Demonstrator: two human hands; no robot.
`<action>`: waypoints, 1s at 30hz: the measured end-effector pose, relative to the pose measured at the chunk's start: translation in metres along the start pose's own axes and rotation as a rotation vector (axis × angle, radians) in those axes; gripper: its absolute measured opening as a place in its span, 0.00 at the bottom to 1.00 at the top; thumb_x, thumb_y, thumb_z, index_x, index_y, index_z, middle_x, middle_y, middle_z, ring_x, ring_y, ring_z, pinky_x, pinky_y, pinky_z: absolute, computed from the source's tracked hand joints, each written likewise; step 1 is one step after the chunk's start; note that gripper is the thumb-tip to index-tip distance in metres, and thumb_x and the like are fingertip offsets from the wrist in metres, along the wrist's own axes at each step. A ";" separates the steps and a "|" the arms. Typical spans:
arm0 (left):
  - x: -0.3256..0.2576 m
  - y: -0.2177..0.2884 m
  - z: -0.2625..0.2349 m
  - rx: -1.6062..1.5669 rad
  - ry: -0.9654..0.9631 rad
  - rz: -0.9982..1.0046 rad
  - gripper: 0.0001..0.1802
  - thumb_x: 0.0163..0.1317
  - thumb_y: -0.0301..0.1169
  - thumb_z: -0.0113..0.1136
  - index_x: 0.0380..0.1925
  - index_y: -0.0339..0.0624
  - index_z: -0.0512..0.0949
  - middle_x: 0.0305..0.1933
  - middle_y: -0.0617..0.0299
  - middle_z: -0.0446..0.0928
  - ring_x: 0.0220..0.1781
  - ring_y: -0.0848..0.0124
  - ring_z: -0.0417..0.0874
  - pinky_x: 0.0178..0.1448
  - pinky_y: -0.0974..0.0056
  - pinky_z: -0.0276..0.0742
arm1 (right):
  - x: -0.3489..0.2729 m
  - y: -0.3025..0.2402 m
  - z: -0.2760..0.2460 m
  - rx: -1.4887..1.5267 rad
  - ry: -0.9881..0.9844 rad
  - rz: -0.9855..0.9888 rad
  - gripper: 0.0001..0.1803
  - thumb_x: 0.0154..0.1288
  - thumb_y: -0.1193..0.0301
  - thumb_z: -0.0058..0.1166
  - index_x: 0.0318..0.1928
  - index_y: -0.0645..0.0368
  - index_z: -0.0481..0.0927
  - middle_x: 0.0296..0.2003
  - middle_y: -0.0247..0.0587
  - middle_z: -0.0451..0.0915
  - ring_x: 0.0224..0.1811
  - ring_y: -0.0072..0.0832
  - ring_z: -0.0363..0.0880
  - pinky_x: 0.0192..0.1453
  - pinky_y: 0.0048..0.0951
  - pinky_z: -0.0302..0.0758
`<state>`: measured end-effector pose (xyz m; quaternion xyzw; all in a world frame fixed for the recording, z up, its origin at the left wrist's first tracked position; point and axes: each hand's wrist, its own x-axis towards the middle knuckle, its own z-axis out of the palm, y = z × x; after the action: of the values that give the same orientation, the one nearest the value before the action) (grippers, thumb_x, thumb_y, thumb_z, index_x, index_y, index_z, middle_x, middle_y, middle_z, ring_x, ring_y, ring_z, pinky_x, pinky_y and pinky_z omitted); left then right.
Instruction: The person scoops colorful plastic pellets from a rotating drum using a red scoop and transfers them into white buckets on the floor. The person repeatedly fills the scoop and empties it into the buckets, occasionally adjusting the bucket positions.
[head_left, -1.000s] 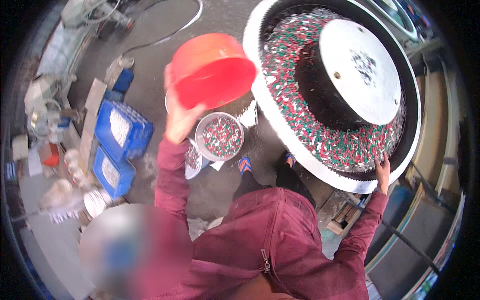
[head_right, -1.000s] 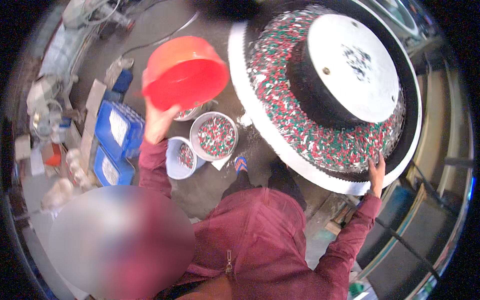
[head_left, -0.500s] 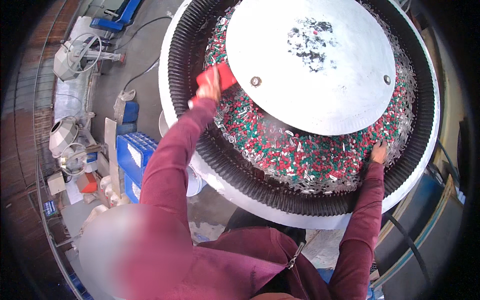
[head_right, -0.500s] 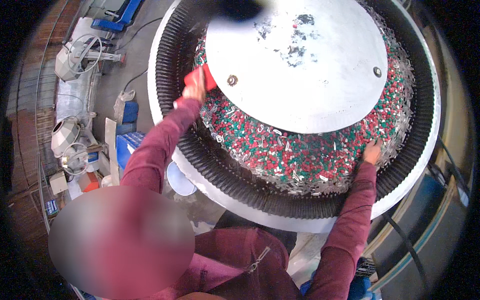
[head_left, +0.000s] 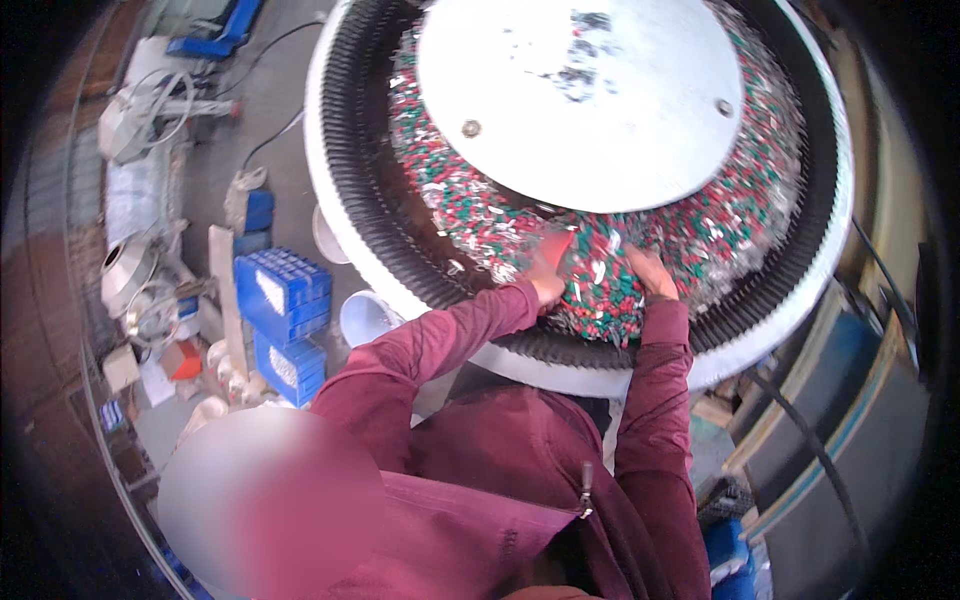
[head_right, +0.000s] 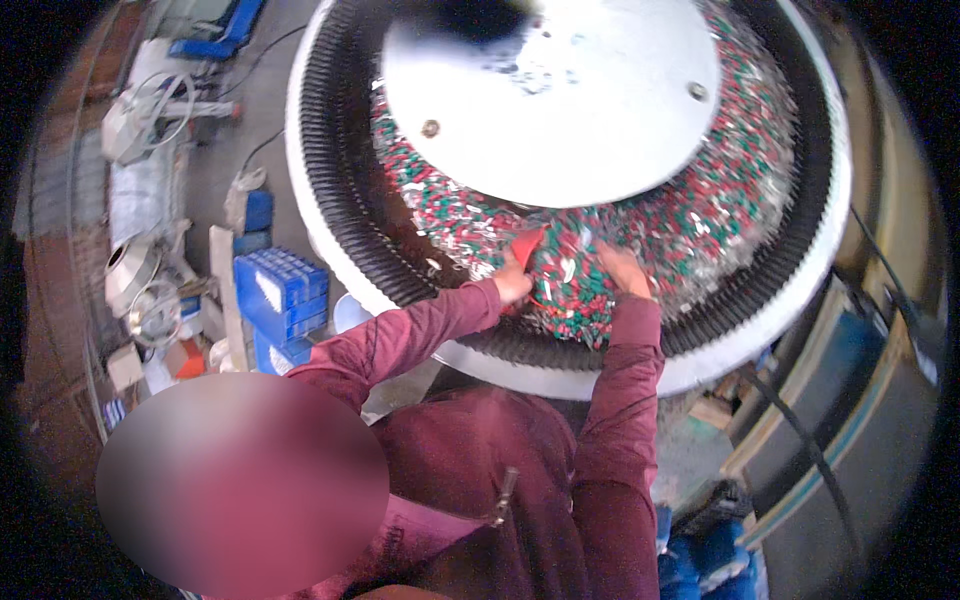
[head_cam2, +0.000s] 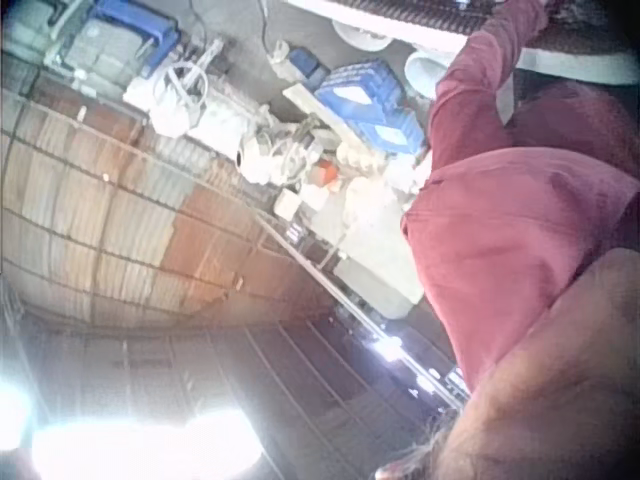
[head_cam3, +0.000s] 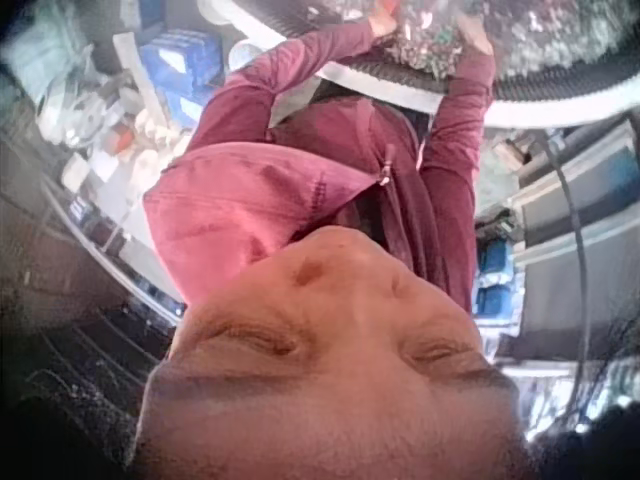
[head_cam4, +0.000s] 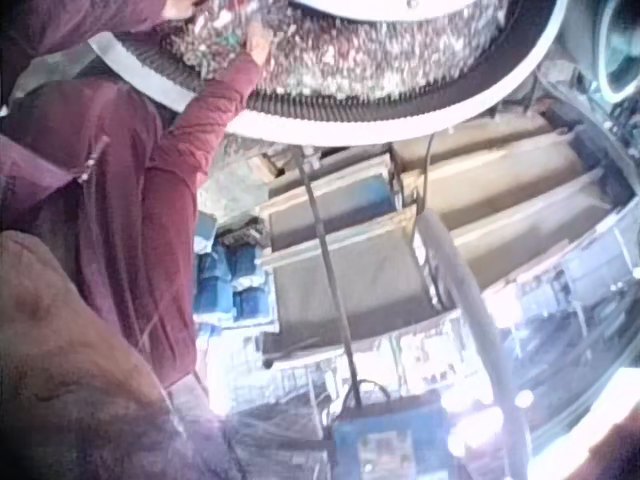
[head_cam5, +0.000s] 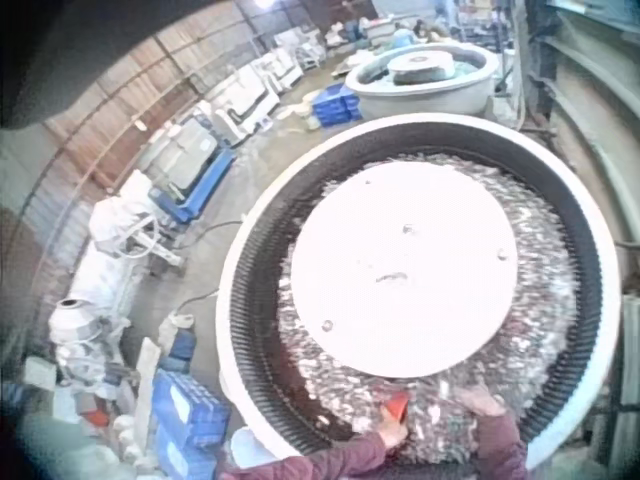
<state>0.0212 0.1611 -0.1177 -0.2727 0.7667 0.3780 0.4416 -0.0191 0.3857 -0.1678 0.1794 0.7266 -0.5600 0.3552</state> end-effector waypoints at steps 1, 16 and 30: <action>-0.006 0.009 0.002 -0.199 -0.099 0.016 0.46 0.61 0.30 0.44 0.61 0.37 0.18 0.18 0.58 0.71 0.11 0.68 0.69 0.13 0.63 0.67 | -0.012 -0.019 -0.007 -0.080 -0.040 0.105 0.30 0.55 0.50 0.50 0.46 0.66 0.78 0.38 0.44 0.79 0.40 0.32 0.75 0.47 0.29 0.69; -0.164 -0.040 -0.090 -0.843 -0.504 0.138 0.16 0.56 0.22 0.39 0.44 0.54 0.61 0.20 0.63 0.65 0.13 0.79 0.62 0.12 0.74 0.56 | -0.137 -0.054 -0.080 -0.516 0.431 -0.372 0.37 0.53 0.63 0.57 0.64 0.50 0.61 0.64 0.55 0.55 0.69 0.42 0.50 0.69 0.35 0.51; -0.319 -0.275 -0.221 -1.459 -0.336 0.404 0.09 0.56 0.26 0.43 0.38 0.41 0.67 0.19 0.68 0.63 0.14 0.83 0.60 0.14 0.76 0.55 | -0.144 -0.098 0.036 -0.511 0.239 -0.614 0.30 0.57 0.70 0.54 0.61 0.60 0.65 0.59 0.47 0.66 0.60 0.31 0.65 0.61 0.27 0.61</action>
<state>0.2709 -0.1486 0.1426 -0.2886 0.2815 0.8966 0.1832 0.0258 0.3415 -0.0019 -0.0758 0.8981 -0.4169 0.1178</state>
